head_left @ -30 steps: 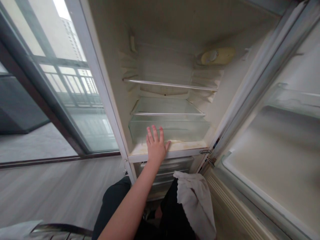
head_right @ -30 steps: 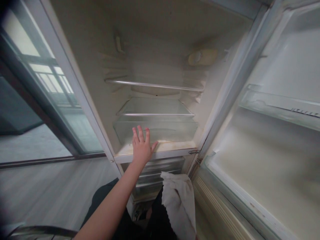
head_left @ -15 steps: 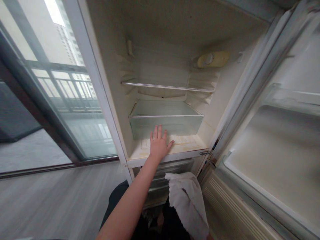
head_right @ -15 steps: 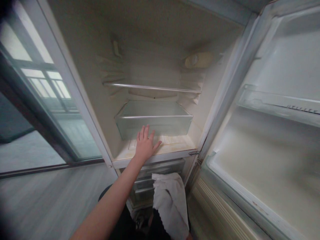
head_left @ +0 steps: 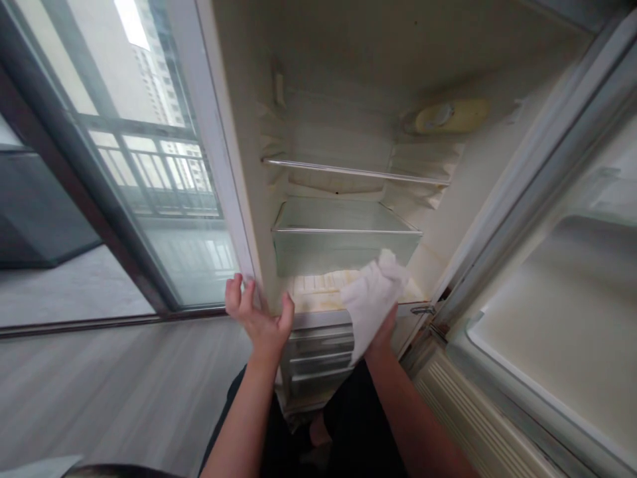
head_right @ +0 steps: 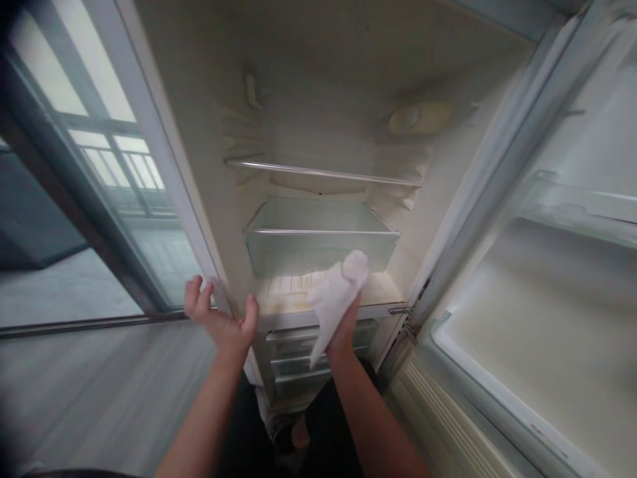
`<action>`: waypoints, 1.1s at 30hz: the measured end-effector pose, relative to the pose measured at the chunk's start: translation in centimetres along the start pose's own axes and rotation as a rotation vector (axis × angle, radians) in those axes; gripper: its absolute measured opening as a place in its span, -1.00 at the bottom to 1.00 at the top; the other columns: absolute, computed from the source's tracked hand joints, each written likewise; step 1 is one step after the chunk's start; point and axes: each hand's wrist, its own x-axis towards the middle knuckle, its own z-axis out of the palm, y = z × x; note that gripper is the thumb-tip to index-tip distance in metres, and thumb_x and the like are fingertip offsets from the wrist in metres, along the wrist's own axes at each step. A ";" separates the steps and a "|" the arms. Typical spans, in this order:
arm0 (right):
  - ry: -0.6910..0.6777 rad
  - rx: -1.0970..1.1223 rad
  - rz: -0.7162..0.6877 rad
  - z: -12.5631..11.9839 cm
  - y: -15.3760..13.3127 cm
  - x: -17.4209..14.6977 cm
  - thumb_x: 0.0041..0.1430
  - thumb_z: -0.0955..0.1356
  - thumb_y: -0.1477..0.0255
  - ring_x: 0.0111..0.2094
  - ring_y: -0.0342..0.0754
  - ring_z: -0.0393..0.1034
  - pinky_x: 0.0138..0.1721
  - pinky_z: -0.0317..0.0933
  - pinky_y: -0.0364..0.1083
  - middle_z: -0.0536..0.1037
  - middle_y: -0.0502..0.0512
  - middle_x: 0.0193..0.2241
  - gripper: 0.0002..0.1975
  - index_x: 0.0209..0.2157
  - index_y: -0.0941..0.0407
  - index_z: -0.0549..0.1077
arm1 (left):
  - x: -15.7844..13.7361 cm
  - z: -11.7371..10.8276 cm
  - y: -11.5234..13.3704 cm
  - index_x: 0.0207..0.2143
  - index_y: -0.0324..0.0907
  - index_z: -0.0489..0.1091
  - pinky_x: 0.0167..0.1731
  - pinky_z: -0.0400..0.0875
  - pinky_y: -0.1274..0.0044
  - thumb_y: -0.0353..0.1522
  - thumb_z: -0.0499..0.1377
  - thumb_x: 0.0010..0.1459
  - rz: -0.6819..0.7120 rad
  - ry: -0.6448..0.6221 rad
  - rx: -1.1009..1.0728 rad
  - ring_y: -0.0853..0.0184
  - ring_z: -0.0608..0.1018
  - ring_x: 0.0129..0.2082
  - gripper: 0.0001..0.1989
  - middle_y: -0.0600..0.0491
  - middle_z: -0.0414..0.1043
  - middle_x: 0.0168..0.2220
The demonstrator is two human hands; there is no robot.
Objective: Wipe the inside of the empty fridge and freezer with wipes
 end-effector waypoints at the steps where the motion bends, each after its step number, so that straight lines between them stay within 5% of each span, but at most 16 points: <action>1: -0.013 0.020 -0.042 1.7 0.3 1.0 0.43 0.09 0.05 -0.04 0.02 0.53 0.09 0.42 0.06 0.59 0.19 -0.08 -0.42 0.12 0.13 0.47 | -0.2 0.0 -1.3 0.41 -0.20 -0.03 0.40 -0.01 -0.05 -0.16 0.32 0.16 -0.037 -0.024 0.012 -0.14 0.13 0.46 -0.09 -0.35 0.06 0.41; 5: -0.346 -0.405 -0.427 7.9 1.7 3.6 0.45 0.15 0.18 0.31 0.06 0.26 0.34 0.18 0.10 0.35 0.32 0.22 -0.48 0.26 0.14 0.40 | -0.8 1.2 -5.2 0.38 -0.32 0.08 0.30 0.24 0.09 -0.13 0.22 0.26 -0.209 -0.160 0.001 -0.09 0.36 0.32 -0.23 -0.38 0.28 0.27; 11: -0.770 -1.030 -0.769 13.0 4.4 4.5 0.42 0.29 0.32 0.53 0.23 -0.24 0.49 -0.26 0.29 0.03 0.32 0.49 -0.43 0.40 0.11 0.29 | -1.7 1.7 -5.7 0.31 -0.33 0.20 0.11 0.45 0.25 -0.10 0.21 0.27 -0.243 -0.130 0.011 0.00 0.55 0.12 -0.30 -0.32 0.45 0.13; 17: -0.822 -1.164 -0.917 13.0 6.8 4.1 0.45 0.20 0.49 0.52 0.24 -0.18 0.48 -0.26 0.36 0.01 0.41 0.50 -0.45 0.42 0.20 0.23 | -1.7 1.6 -5.6 0.31 -0.33 0.21 0.10 0.46 0.25 -0.11 0.20 0.29 -0.222 -0.128 0.020 -0.02 0.55 0.15 -0.32 -0.33 0.46 0.13; 23: -1.055 -1.260 -1.102 10.1 7.0 4.4 0.47 0.20 0.50 0.39 0.16 0.14 0.41 0.03 0.30 0.37 0.32 0.33 -0.63 0.18 0.11 0.48 | -1.9 1.7 -5.8 0.30 -0.31 0.21 0.10 0.45 0.26 -0.11 0.21 0.29 -0.190 -0.114 0.012 0.00 0.55 0.14 -0.33 -0.32 0.47 0.12; 27: -0.961 -1.309 -1.040 8.3 6.5 6.5 0.43 0.25 0.52 0.38 0.14 0.15 0.41 0.02 0.25 0.34 0.32 0.34 -0.56 0.28 0.06 0.41 | -1.9 1.7 -6.0 0.32 -0.33 0.19 0.11 0.45 0.26 -0.12 0.19 0.31 -0.159 -0.112 0.015 0.00 0.54 0.16 -0.33 -0.34 0.45 0.14; 30: -0.777 -1.372 -0.840 6.2 5.7 8.7 0.35 0.35 0.45 0.40 0.22 0.10 0.44 -0.10 0.29 0.14 0.35 0.45 -0.34 0.44 0.02 0.21 | -2.0 1.7 -6.1 0.31 -0.32 0.20 0.11 0.45 0.27 -0.11 0.19 0.30 -0.182 -0.120 0.006 0.01 0.54 0.16 -0.32 -0.33 0.45 0.14; 33: -0.531 -1.443 -0.573 3.1 4.5 11.2 0.28 0.42 0.18 0.43 0.37 0.00 0.42 -0.16 0.35 -0.11 0.48 0.50 -0.05 0.53 0.14 -0.06 | -2.1 1.7 -6.0 0.31 -0.32 0.20 0.13 0.43 0.27 -0.12 0.19 0.29 -0.211 -0.129 0.000 0.00 0.53 0.18 -0.33 -0.33 0.45 0.14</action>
